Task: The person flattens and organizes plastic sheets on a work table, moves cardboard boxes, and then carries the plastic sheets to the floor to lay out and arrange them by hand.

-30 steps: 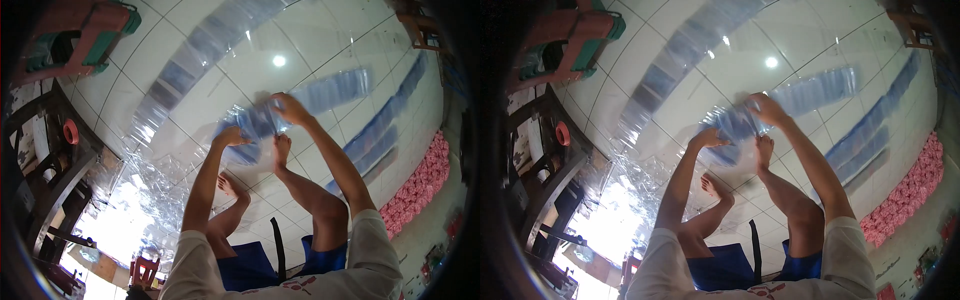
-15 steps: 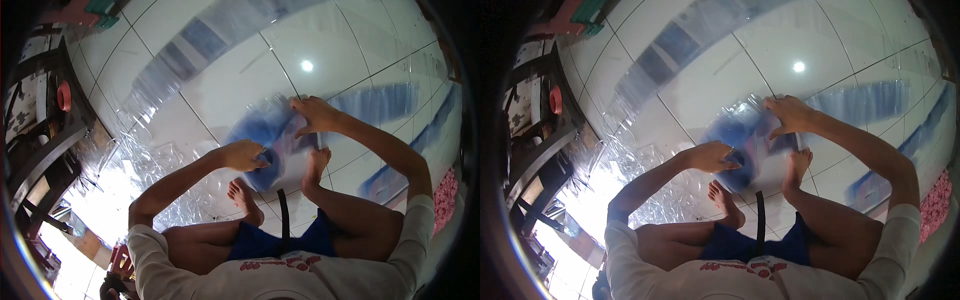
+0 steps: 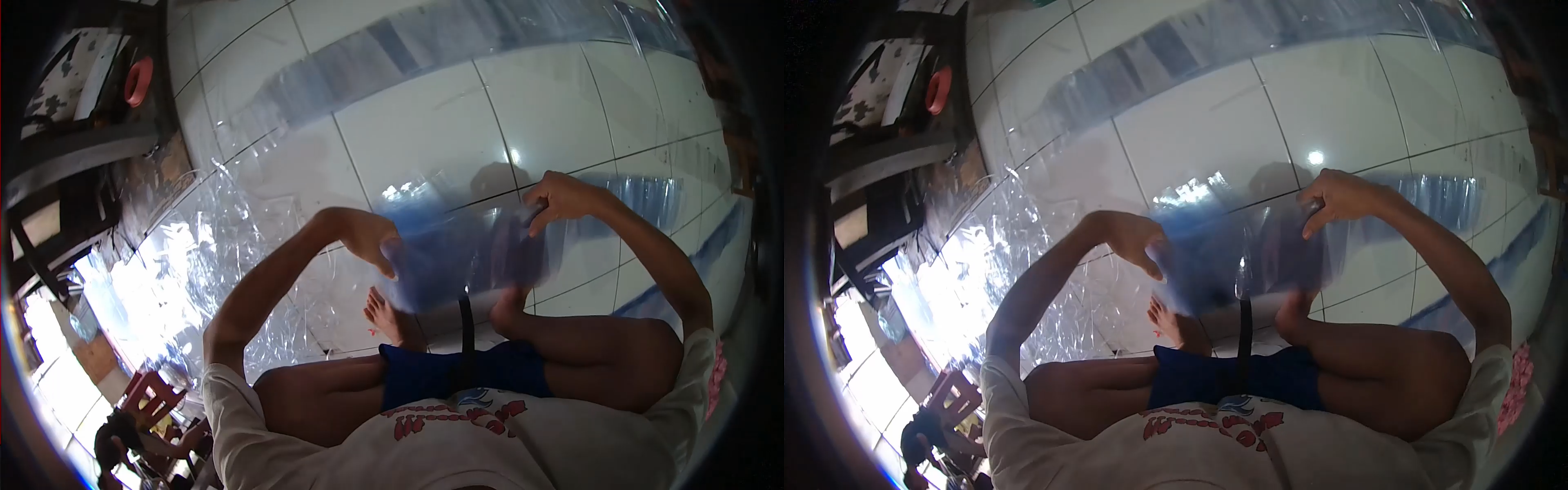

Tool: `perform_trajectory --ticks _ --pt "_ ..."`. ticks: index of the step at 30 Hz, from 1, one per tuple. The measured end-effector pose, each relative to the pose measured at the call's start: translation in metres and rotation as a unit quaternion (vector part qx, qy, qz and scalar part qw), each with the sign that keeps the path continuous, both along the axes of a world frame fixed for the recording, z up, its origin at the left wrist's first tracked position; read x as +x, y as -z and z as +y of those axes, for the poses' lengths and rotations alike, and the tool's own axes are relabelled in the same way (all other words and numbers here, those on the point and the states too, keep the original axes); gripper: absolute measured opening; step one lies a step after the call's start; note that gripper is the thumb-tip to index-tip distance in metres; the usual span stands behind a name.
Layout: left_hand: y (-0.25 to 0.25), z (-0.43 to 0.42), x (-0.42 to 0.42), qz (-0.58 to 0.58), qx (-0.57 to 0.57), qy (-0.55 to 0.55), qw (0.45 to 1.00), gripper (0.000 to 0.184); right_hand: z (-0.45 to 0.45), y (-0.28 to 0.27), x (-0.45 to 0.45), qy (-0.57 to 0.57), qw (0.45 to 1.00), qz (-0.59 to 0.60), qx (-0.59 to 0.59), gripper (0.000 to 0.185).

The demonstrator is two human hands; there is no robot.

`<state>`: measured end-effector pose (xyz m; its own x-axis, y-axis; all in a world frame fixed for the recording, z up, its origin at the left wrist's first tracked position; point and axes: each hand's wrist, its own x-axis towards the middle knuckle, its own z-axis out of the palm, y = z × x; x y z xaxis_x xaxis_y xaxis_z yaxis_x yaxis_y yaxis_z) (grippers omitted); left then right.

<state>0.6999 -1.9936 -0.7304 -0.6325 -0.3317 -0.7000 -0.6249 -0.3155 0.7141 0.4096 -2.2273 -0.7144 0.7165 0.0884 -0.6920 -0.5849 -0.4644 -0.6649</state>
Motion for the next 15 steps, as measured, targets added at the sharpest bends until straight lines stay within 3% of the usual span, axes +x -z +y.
perform_trajectory --ticks 2,3,7,8,10,11,15 --pt "-0.041 -0.013 0.006 -0.045 0.093 -0.011 0.995 0.061 -0.005 -0.001 0.009 0.01 1.0 -0.004 0.006 0.036" --pt "-0.031 -0.005 0.008 -0.124 0.084 -0.029 0.988 0.062 -0.014 0.002 0.012 0.009 1.0 0.004 -0.003 0.036" --pt "0.032 0.036 0.03 -0.076 0.073 0.017 0.994 0.068 -0.032 0.025 0.01 -0.037 0.996 -0.036 -0.067 0.045" --pt "0.036 0.041 0.031 -0.132 0.054 0.011 0.99 0.065 -0.035 0.034 0.011 -0.064 0.992 -0.056 -0.098 0.047" --pt "0.06 0.05 0.047 -0.137 0.142 -0.049 0.979 0.057 -0.027 0.049 0.025 -0.087 0.986 -0.027 -0.137 0.053" --pt "0.107 0.071 0.069 -0.139 0.109 -0.086 0.981 0.049 -0.024 0.056 0.036 -0.099 0.984 -0.019 -0.147 0.054" --pt "0.097 0.062 0.099 -0.245 0.028 -0.011 0.969 0.045 -0.029 0.102 0.066 -0.184 0.961 -0.033 -0.202 0.058"
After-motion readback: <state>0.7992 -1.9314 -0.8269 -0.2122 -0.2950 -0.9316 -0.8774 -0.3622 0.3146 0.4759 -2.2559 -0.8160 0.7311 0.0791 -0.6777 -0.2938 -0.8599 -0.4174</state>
